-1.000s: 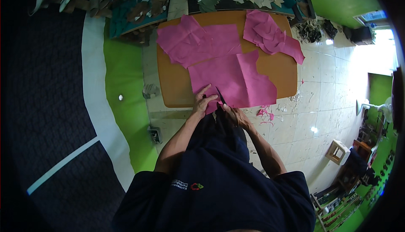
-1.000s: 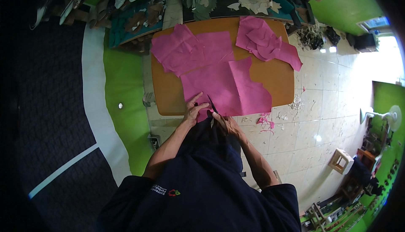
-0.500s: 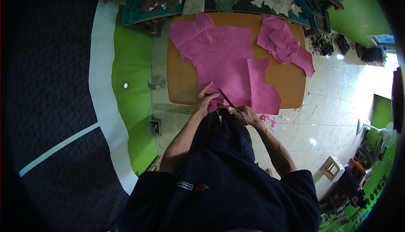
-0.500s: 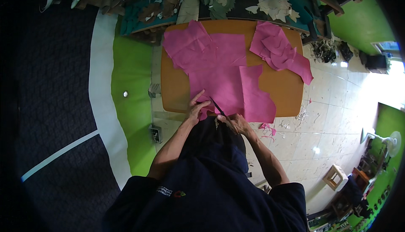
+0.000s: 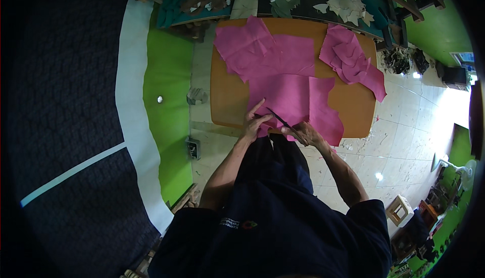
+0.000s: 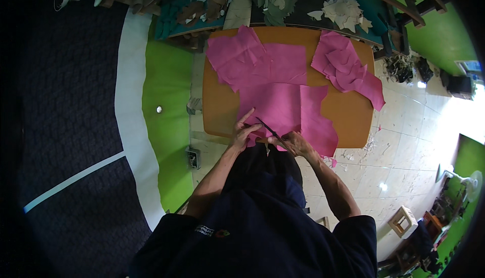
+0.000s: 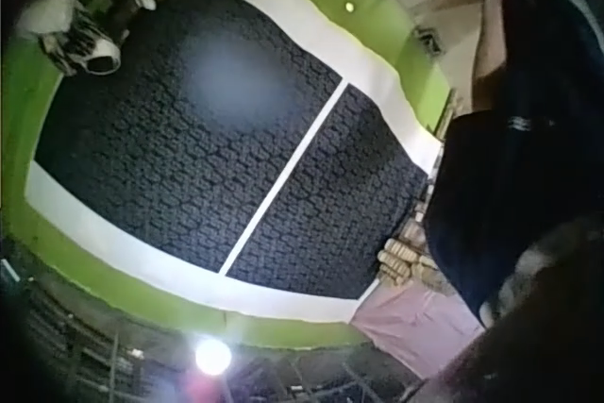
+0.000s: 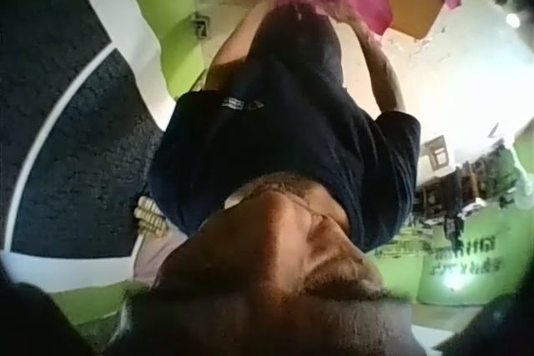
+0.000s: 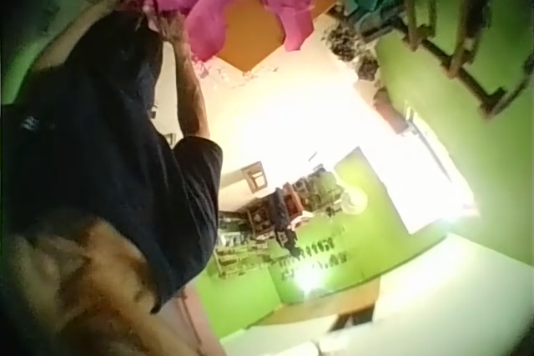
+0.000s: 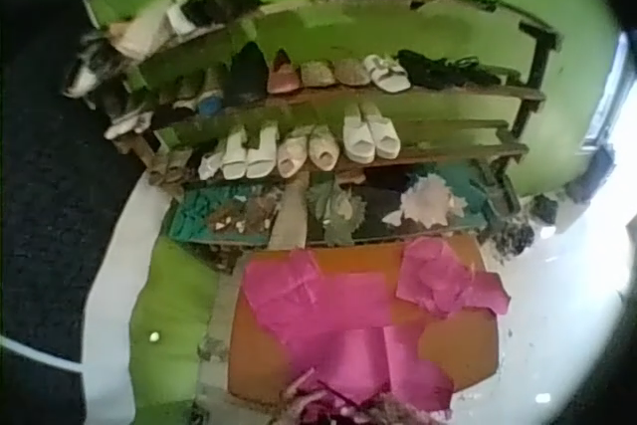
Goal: Cutting out pink shoe component linings or fabric patterns from a sheet using handheld scissors on a workspace table.
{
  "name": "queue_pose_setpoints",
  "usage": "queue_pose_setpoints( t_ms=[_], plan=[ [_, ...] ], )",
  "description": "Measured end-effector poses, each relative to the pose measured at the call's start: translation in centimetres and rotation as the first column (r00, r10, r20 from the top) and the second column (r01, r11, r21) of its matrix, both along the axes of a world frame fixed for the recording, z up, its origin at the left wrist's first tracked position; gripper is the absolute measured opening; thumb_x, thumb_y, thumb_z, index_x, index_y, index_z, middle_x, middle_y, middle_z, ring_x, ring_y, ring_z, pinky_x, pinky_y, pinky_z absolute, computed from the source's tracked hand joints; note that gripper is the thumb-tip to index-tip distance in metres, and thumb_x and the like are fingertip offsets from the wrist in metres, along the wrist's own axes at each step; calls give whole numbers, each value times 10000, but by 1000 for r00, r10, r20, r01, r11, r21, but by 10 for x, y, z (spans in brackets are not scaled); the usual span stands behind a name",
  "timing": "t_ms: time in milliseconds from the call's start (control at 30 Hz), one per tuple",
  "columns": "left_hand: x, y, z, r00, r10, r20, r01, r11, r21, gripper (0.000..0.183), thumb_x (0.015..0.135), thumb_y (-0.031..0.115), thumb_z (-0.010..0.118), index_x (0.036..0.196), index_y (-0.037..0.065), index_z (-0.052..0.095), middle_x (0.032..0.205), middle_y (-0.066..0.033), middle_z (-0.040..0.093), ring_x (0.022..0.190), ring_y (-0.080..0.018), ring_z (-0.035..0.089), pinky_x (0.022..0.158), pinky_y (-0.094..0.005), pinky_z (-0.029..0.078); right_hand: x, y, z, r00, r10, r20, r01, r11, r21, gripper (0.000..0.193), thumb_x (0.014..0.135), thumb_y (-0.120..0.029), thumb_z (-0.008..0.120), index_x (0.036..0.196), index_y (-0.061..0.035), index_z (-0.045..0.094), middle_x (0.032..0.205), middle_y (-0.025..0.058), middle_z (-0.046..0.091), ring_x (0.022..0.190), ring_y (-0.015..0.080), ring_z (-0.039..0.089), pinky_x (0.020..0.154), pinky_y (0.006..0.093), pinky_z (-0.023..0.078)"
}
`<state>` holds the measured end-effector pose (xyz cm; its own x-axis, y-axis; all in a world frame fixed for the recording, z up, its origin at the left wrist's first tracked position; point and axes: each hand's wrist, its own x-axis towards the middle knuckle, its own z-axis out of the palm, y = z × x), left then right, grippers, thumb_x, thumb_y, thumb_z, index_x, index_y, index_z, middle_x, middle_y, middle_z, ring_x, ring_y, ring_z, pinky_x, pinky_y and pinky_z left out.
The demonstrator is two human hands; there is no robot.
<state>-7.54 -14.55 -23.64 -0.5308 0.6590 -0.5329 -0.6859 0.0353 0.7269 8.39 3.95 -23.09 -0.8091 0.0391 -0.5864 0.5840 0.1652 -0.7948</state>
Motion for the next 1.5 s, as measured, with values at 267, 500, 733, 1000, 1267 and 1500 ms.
queue_pose_setpoints(
  t_ms=[267, 500, 733, 1000, 1267, 1500],
  plan=[
    [-21, -5, 8, 997, 65, 32, -59, 986, -153, 724, 811, -15, 763, 1467, 105, 482, 985, -59, 722, 777, -99, 674, 692, -227, 545, -4, 12, 12, 988, 105, 117, -113, 992, 61, 707, 885, -687, 597, 792, 12, 648, 545, 79, 492, 540, 172, 510, 531, 413, 399],
    [-21, 11, 27, 998, -67, 5, 67, 994, -84, 758, 819, -16, 760, 1496, 102, 440, 951, -51, 709, 802, -77, 649, 759, -225, 537, -20, 6, 9, 989, 27, 143, -26, 1000, -6, 823, 796, -808, 593, 755, 7, 701, 509, 79, 462, 524, 189, 523, 552, 425, 401],
    [-42, 2, 18, 999, -32, 4, 33, 994, -103, 745, 833, -19, 736, 1501, 121, 436, 960, -37, 699, 862, -98, 664, 790, -246, 549, -31, 18, 38, 998, 61, 21, -63, 995, 73, 767, 819, -755, 623, 785, 7, 699, 526, 86, 492, 518, 186, 526, 537, 418, 413],
    [-60, 20, 36, 985, -168, -22, 168, 986, -2, 801, 816, -60, 721, 1524, 103, 383, 1048, -72, 690, 879, -130, 686, 847, -284, 582, -47, 17, 32, 991, 136, 1, -135, 988, 79, 768, 860, -768, 546, 618, -39, 569, 489, 63, 451, 469, 167, 503, 500, 389, 408],
    [-72, 20, 41, 982, -128, -142, 139, 988, 72, 993, 803, -72, 729, 1595, 129, 164, 1355, -142, 554, 973, -169, 686, 757, -252, 591, -52, 23, 37, 998, 59, -7, -58, 992, 114, 696, 854, -722, 608, 658, -54, 610, 505, 29, 482, 479, 144, 511, 473, 351, 396],
    [-69, 18, 44, 978, -195, -80, 195, 981, -7, 1081, 824, -112, 671, 1597, 149, -39, 1496, -151, 416, 1009, -208, 685, 768, -295, 613, -74, 19, 51, 993, -42, 108, 60, 984, -165, 605, 871, -639, 659, 755, -46, 654, 534, 26, 505, 478, 126, 513, 452, 323, 390]
  ],
)
